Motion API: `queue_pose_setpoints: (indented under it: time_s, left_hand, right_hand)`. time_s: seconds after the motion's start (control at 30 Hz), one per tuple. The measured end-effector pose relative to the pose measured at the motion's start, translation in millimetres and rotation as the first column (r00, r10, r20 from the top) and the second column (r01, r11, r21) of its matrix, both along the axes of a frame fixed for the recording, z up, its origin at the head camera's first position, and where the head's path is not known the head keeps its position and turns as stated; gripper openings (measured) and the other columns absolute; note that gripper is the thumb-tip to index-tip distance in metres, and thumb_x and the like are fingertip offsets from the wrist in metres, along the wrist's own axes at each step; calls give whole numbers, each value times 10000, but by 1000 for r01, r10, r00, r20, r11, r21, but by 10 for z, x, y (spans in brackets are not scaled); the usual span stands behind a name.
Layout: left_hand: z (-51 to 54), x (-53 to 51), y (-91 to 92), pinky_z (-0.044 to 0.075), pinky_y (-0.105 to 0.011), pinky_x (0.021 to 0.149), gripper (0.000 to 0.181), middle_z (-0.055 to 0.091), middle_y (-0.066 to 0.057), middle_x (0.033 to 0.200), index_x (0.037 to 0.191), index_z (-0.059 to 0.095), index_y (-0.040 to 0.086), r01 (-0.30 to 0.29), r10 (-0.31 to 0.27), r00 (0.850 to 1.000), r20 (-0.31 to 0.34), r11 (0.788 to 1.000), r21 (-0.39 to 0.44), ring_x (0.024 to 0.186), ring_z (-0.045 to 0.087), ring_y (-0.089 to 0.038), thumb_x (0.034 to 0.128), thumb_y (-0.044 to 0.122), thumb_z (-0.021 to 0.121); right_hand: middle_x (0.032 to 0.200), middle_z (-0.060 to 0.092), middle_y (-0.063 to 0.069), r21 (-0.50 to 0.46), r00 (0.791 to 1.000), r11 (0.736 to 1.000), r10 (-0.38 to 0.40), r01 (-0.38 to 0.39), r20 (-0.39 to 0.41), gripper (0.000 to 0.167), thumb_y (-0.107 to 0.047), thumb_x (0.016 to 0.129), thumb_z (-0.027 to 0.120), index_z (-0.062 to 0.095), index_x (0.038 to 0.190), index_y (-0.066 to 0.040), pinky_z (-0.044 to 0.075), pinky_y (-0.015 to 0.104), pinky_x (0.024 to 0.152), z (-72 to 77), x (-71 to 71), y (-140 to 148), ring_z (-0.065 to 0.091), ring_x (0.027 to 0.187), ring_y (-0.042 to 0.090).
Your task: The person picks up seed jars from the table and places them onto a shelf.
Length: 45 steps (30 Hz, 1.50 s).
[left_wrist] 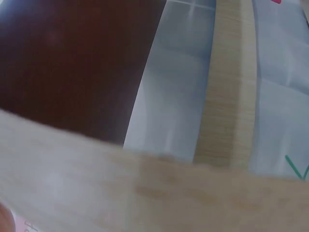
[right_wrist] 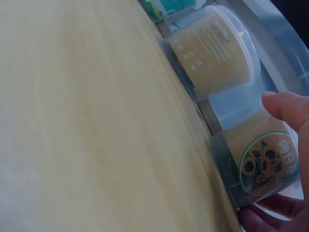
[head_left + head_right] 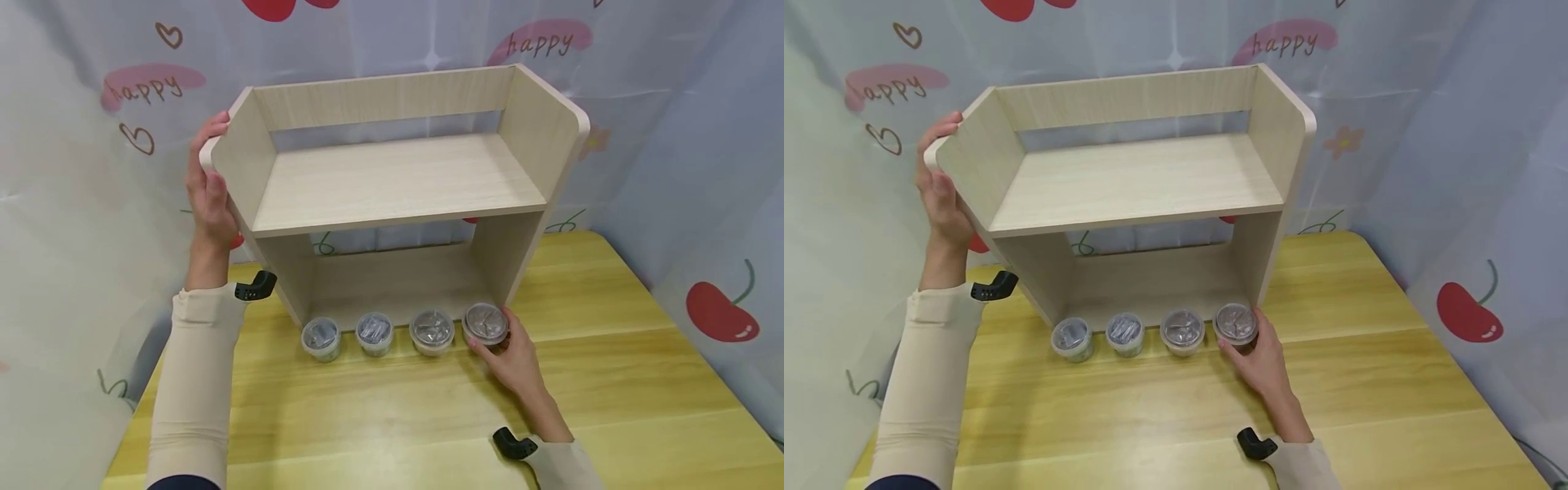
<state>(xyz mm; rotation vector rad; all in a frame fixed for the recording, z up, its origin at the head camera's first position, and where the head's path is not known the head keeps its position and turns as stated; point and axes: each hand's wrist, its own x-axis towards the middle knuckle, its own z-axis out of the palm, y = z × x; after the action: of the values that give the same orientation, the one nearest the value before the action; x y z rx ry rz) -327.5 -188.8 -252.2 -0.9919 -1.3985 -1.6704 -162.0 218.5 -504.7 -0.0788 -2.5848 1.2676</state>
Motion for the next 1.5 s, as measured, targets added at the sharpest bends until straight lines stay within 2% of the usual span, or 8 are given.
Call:
queue_pose_setpoints:
  time_s: [0.17, 0.43, 0.87, 1.03, 1.3, 1.5]
  left_hand:
    - [15, -5, 16, 410, -287, 870, 792, 504, -173, 1363, 1214, 544, -51, -19, 19, 1000, -5, 1000, 1, 1191, 463, -330, 799, 615, 654]
    - [15, -10, 14, 424, -278, 843, 819, 503, -166, 1362, 1221, 541, -51, 1, -1, 1000, 1, 1000, 2, 1152, 481, -326, 788, 630, 674]
    - [30, 38, 46, 409, -273, 825, 867, 496, -183, 1358, 1227, 522, -77, -26, 25, 1000, -15, 999, -22, 1130, 484, -310, 793, 664, 636]
    - [11, 21, 23, 408, -271, 843, 878, 491, -181, 1372, 1242, 513, -78, -48, 47, 999, -16, 998, -43, 1178, 471, -310, 800, 674, 619]
    - [-31, -39, -29, 414, -254, 831, 880, 479, -177, 1391, 1262, 470, -94, -77, 75, 997, -29, 993, -88, 1138, 490, -290, 831, 667, 574]
    - [-33, -45, -36, 394, -261, 864, 900, 473, -185, 1395, 1262, 465, -102, -93, 90, 995, -34, 991, -100, 1194, 465, -288, 827, 680, 567]
  right_hand:
    - [1426, 417, 312, -13, 1000, 1000, -6, 6, 14, 937, -285, 796, 820, 291, 1485, 66, 466, 535, 939, 24, 7, -7, 514, 1205, 453]
    - [1407, 435, 311, -19, 1000, 1000, -15, 15, 27, 931, -278, 795, 823, 295, 1479, 68, 473, 529, 931, 52, 13, -23, 543, 1170, 445]
    - [1344, 493, 292, -14, 999, 999, -46, 46, 24, 921, -272, 774, 841, 325, 1463, 55, 491, 512, 892, 58, 45, -38, 580, 1092, 413]
    - [1304, 524, 277, -17, 998, 998, -60, 61, 10, 906, -271, 764, 848, 350, 1450, 49, 493, 500, 863, 72, 66, -31, 590, 1052, 394]
    - [1250, 554, 252, -6, 997, 997, -82, 82, -14, 893, -294, 750, 857, 385, 1429, 44, 497, 487, 826, 103, 94, -7, 601, 995, 371]
    - [1229, 562, 236, -5, 995, 996, -95, 95, -29, 878, -297, 743, 859, 403, 1415, 39, 486, 478, 822, 134, 124, -1, 593, 992, 357]
